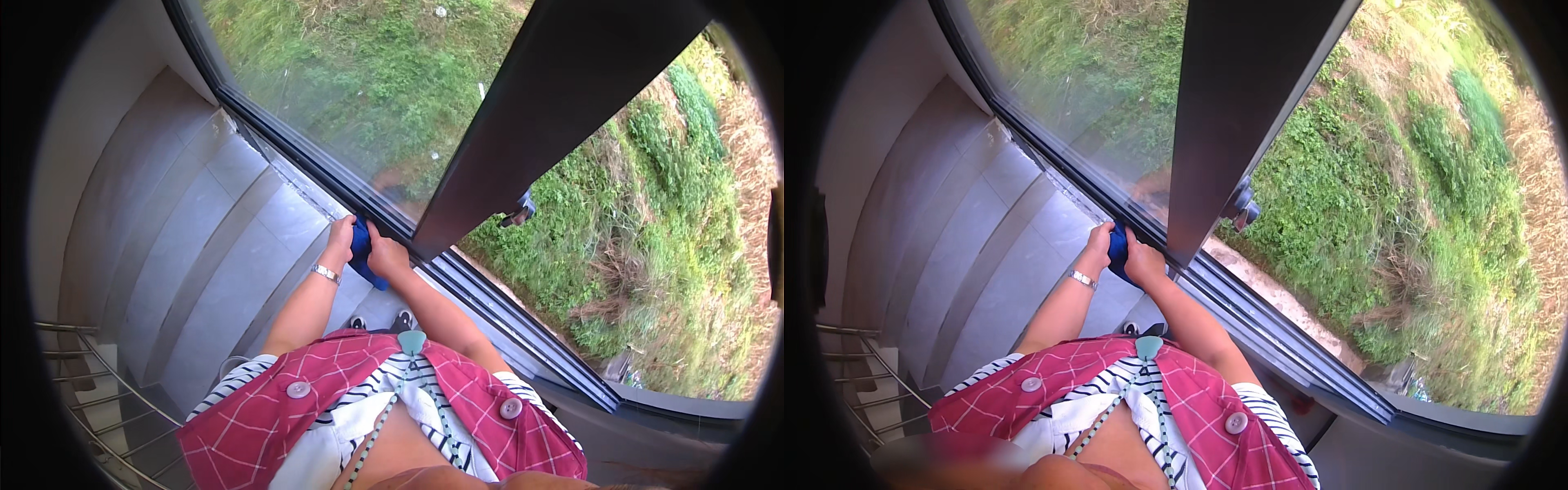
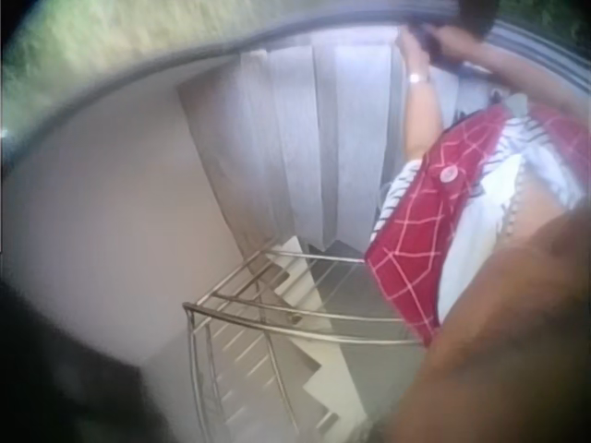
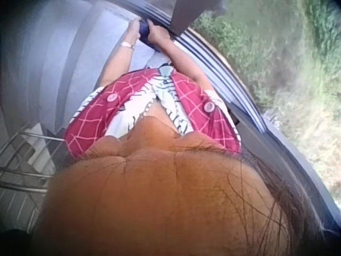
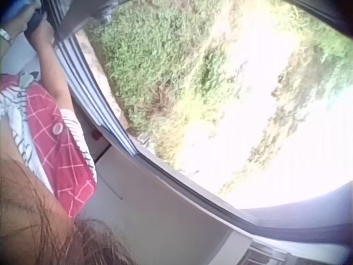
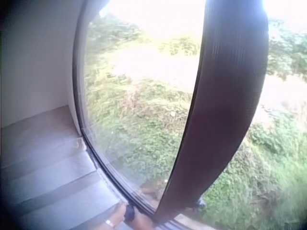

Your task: The person wipes the window frame and glass with a blue cloth, then dips the cloth into a bucket of water and wrings it out. They continue wiping the window frame and glass, focusing on the edges and corners.

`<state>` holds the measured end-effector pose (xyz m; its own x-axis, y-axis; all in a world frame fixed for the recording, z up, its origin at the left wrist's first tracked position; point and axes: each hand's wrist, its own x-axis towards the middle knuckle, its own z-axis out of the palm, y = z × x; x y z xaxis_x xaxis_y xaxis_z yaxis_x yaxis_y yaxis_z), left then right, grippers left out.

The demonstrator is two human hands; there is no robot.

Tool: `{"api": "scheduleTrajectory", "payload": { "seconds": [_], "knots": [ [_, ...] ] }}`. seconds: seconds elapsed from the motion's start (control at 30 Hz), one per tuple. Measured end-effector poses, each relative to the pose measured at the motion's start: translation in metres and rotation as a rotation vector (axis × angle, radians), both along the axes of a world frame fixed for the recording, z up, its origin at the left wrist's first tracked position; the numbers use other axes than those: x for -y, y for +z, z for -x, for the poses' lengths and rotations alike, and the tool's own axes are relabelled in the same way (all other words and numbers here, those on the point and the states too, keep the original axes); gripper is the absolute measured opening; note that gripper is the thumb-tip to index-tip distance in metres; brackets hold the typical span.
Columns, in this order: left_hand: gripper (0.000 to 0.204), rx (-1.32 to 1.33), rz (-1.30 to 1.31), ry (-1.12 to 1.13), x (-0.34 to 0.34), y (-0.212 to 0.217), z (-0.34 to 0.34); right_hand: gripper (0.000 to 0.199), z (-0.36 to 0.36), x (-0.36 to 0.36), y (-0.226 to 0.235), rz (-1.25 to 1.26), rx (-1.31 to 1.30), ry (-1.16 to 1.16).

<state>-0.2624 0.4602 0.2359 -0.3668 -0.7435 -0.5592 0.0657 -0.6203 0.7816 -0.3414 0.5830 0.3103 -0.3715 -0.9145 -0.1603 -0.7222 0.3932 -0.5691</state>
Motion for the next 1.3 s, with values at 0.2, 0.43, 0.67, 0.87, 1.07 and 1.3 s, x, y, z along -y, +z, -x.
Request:
{"api": "scheduleTrajectory", "payload": {
  "seconds": [0.2, 0.43, 0.67, 0.87, 1.07, 1.3],
  "knots": [
    [0.011, 0.17, 0.257, 0.063, -0.011, 0.033, 0.009, 0.064, -0.01, 0.017, 0.008, -0.076, -0.025, -0.076],
    [0.011, -0.005, 0.183, -0.022, -0.012, 0.022, 0.011, 0.059, -0.002, 0.014, 0.0, -0.029, -0.05, -0.078],
    [0.01, 0.189, 0.211, 0.095, -0.018, 0.007, 0.029, 0.06, -0.003, -0.002, 0.008, 0.158, -0.167, -0.059],
    [0.014, 0.142, 0.045, 0.042, -0.002, 0.007, 0.017, 0.069, -0.003, 0.01, 0.009, 0.01, -0.123, 0.02],
    [0.018, -0.091, -0.11, -0.046, 0.006, -0.019, 0.016, 0.07, -0.005, 0.01, 0.006, 0.006, -0.138, -0.031],
    [0.018, -0.201, -0.301, -0.056, 0.037, -0.063, 0.033, 0.074, 0.0, 0.001, -0.012, 0.034, -0.178, 0.05]
  ]
}}
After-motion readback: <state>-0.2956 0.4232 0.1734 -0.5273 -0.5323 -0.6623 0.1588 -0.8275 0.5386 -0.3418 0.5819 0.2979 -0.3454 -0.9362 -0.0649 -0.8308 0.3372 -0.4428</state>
